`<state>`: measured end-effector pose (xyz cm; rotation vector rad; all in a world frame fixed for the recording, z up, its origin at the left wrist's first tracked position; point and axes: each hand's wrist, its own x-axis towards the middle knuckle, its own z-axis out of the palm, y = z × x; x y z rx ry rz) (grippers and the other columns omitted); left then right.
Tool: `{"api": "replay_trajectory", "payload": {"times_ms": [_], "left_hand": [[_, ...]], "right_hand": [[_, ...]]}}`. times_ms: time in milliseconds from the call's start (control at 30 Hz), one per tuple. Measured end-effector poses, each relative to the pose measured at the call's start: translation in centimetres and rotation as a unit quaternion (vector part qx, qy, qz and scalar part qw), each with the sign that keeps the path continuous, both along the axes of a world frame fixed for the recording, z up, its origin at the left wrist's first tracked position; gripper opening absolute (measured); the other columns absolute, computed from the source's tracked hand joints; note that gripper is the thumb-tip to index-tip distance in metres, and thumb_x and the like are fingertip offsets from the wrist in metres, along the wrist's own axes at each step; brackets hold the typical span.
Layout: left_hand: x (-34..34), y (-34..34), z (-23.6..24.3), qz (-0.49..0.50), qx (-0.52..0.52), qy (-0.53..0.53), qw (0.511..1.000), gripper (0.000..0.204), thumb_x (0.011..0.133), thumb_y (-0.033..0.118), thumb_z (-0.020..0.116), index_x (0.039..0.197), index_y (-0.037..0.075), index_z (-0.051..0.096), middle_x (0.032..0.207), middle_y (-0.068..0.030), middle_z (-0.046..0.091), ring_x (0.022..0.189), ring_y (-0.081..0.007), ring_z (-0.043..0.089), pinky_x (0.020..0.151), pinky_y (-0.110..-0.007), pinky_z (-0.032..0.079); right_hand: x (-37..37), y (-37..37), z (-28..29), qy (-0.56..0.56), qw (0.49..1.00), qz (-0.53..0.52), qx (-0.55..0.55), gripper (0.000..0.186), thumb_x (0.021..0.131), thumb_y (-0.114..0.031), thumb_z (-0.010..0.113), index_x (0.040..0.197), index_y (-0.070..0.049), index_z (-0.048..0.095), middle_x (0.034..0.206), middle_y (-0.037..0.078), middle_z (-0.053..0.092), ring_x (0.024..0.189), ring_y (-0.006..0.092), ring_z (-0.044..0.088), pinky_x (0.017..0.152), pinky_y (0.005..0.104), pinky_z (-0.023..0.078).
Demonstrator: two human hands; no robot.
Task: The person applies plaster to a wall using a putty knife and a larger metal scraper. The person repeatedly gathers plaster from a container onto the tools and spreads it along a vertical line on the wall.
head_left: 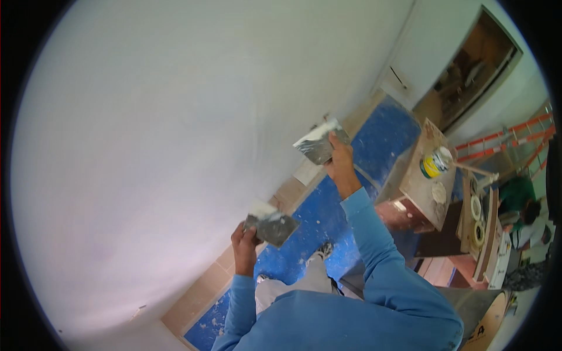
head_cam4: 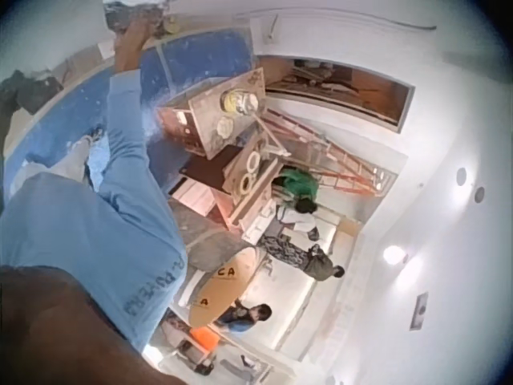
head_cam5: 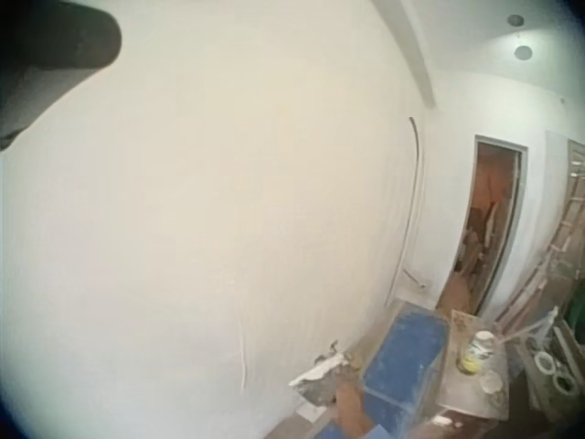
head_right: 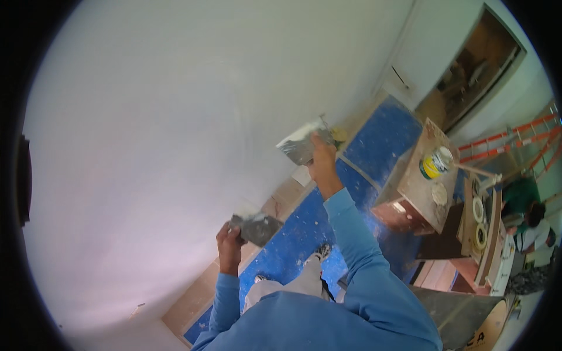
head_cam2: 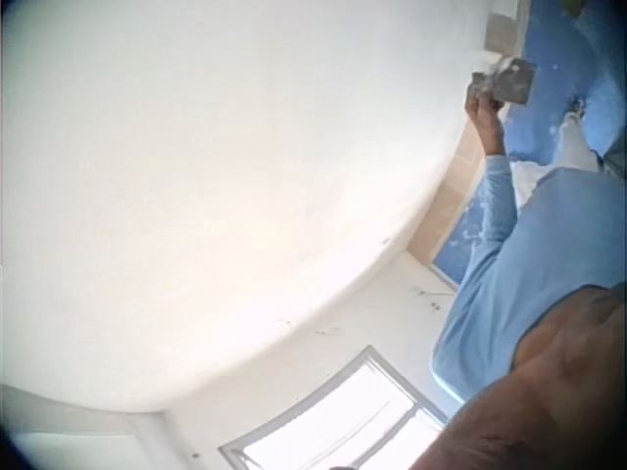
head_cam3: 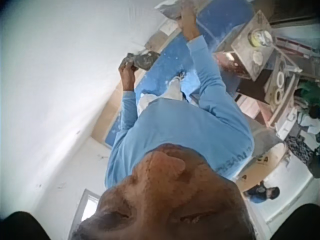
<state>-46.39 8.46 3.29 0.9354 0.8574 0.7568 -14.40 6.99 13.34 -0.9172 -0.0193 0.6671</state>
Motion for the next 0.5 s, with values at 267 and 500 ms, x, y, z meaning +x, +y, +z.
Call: {"api": "replay_trajectory", "payload": {"times_ms": [267, 500], "left_hand": [[27.4, -3.6, -0.9, -0.163, -0.21, -0.208, 0.942, 0.033, 0.091, 0.008, 0.047, 0.12, -0.005, 0.054, 0.11, -0.0147, 0.064, 0.091, -0.0235, 0.065, 0.07, -0.034, 0.053], [46.2, -10.7, 1.8, -0.293, -0.197, -0.222, 0.909, 0.035, 0.095, 0.004, 0.05, 0.13, -0.001, 0.052, 0.124, -0.0146, 0.062, 0.114, -0.0268, 0.061, 0.098, -0.042, 0.052]], "right_hand": [[13.8, -18.3, -1.0, -0.497, 0.837, 0.109, -0.199, 0.048, 0.086, 0.008, 0.055, 0.134, -0.001, 0.053, 0.12, 0.013, 0.061, 0.105, 0.027, 0.065, 0.093, 0.038, 0.053], [24.5, -27.7, -0.4, -0.672, 0.695, 0.09, -0.239, 0.076, 0.075, 0.018, 0.052, 0.145, -0.011, 0.047, 0.128, 0.018, 0.051, 0.116, 0.0373, 0.056, 0.096, 0.0389, 0.048]]}}
